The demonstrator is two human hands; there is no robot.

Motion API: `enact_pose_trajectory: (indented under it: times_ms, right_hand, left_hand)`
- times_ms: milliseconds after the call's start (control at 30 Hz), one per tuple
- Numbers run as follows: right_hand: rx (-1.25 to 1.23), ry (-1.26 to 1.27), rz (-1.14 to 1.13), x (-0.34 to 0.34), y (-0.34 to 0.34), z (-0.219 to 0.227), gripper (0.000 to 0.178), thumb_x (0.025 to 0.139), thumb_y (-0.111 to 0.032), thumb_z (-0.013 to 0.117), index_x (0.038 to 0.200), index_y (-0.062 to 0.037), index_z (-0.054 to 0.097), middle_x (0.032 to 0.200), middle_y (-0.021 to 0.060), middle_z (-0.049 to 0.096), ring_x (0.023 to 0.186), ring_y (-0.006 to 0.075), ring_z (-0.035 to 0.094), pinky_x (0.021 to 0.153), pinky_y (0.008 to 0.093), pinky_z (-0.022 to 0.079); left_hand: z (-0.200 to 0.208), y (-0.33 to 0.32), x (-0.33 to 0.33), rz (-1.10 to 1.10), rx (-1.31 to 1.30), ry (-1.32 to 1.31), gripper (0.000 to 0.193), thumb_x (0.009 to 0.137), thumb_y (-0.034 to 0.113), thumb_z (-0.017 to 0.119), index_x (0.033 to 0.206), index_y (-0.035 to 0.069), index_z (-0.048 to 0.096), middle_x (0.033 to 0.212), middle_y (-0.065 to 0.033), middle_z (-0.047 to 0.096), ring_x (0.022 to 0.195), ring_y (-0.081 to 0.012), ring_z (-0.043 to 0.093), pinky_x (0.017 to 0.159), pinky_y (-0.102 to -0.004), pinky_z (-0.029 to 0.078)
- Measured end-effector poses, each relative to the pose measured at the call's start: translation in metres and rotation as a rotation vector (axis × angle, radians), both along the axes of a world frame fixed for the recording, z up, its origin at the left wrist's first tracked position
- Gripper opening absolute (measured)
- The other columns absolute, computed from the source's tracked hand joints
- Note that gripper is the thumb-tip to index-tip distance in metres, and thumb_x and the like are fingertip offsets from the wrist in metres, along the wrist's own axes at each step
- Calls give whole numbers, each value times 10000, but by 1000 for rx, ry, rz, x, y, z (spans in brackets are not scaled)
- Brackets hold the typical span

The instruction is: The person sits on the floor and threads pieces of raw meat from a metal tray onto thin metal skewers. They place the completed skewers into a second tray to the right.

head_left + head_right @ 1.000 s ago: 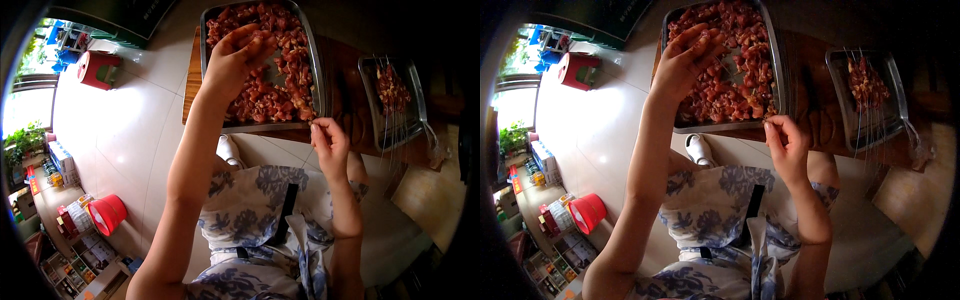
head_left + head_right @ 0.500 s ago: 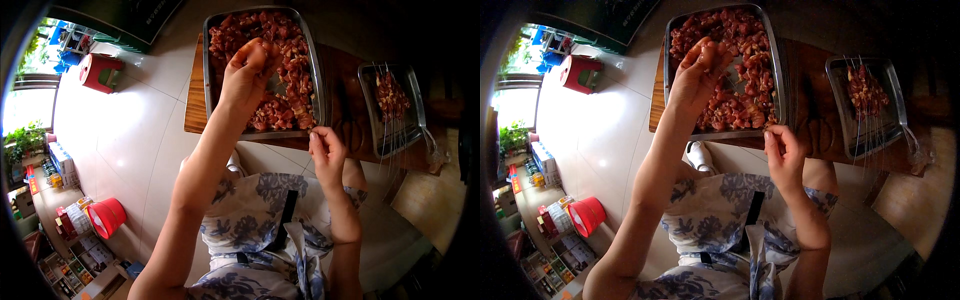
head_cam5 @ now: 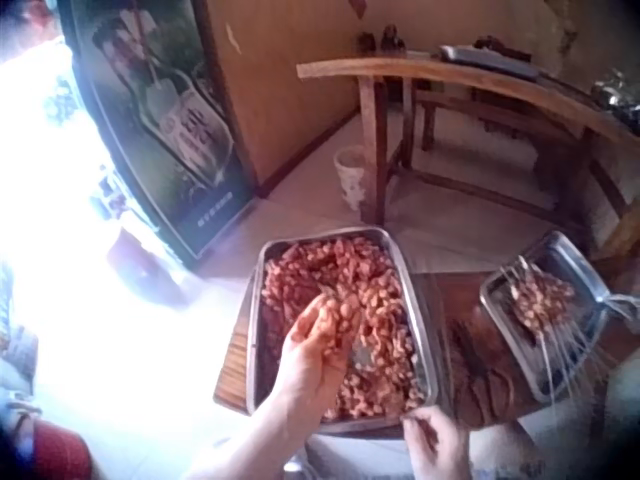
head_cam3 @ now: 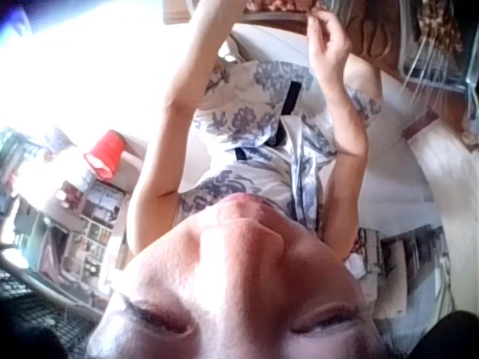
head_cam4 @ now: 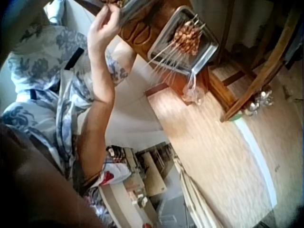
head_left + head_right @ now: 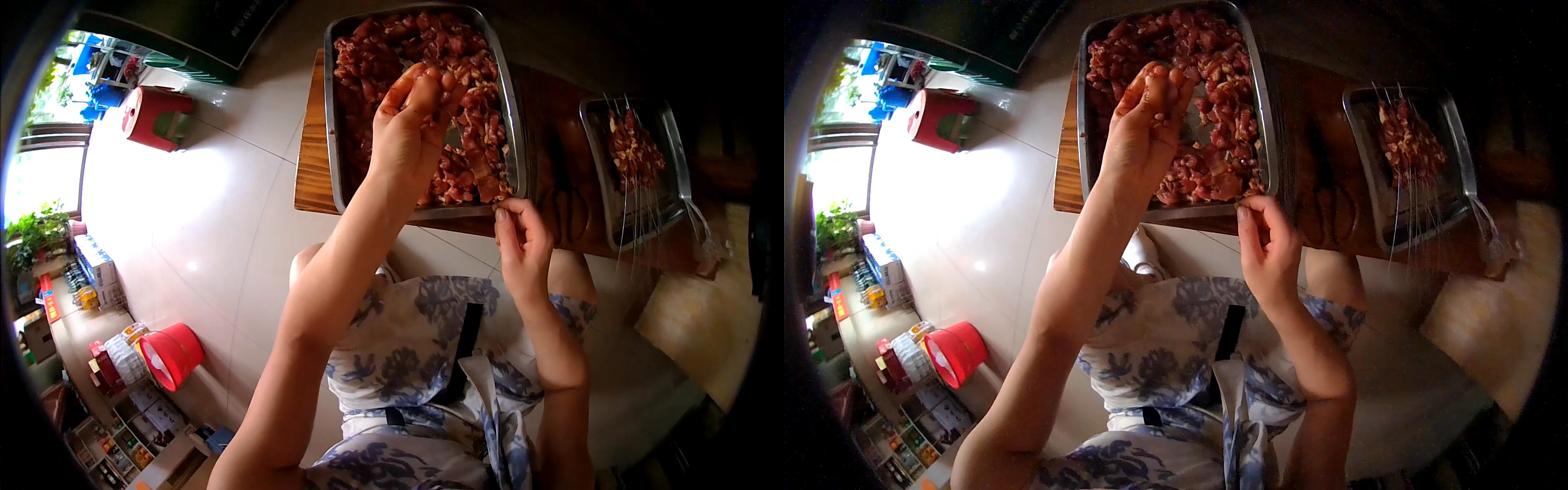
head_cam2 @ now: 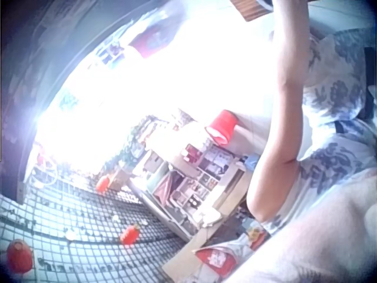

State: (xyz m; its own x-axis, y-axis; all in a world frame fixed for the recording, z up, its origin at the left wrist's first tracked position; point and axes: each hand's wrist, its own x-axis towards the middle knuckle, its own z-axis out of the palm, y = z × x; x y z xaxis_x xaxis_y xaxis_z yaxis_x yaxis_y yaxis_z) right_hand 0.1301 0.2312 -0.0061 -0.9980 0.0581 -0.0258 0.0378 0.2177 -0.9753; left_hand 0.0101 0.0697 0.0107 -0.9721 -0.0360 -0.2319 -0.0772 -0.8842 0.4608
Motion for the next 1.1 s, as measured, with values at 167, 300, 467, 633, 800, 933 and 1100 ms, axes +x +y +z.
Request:
enact_pose_trajectory:
  times_ms: [167,300,467,633,800,933,1100]
  right_hand:
    - [-13,12,13,-4,6,1,77,918,-56,550,936,15,575,687,-1,545,586,41,474,519,196,377]
    - [-57,19,-19,-8,10,2,74,917,-56,550,938,10,577,673,-15,524,577,32,450,513,188,356]
    - [-191,-50,-49,-12,14,9,72,928,-73,539,917,-8,568,657,-34,496,573,23,428,504,182,338]
    - [-264,-102,-54,-17,17,11,84,942,-94,522,918,-20,555,649,-39,489,572,26,433,503,179,340]
    - [-233,-66,-78,-14,22,13,89,933,-100,538,901,-20,561,650,-33,497,574,26,440,504,182,347]
    - [200,161,-223,-21,48,18,50,898,-78,577,892,-28,586,694,24,580,605,86,538,543,217,410]
    - [941,487,-498,-43,132,25,93,858,-103,603,936,-52,598,840,103,643,759,293,610,677,382,463]
  left_hand:
    - [-6,5,5,-105,-13,37,237,889,12,592,1111,-25,516,981,-98,618,946,-223,628,885,-367,538]
    - [3,16,15,-185,-166,-2,232,888,15,599,1106,-30,532,970,-88,646,906,-193,642,765,-306,555]
    - [5,23,24,-399,-339,74,245,884,15,604,1112,-44,537,1017,-102,655,859,-178,654,745,-276,557]
    - [1,32,33,-481,-365,32,265,875,-30,593,1129,-68,527,1055,-136,647,884,-180,650,728,-259,545]
    - [-5,35,32,-544,-432,113,336,893,31,591,1199,-58,485,1156,-160,604,999,-214,621,851,-320,529]
    - [-6,34,29,-589,-539,191,455,949,192,540,1307,-52,401,1292,-182,518,1170,-248,537,962,-359,468]
    - [9,23,22,-501,-527,-23,432,961,202,529,1297,-49,427,1217,-134,587,1046,-187,597,819,-274,498]
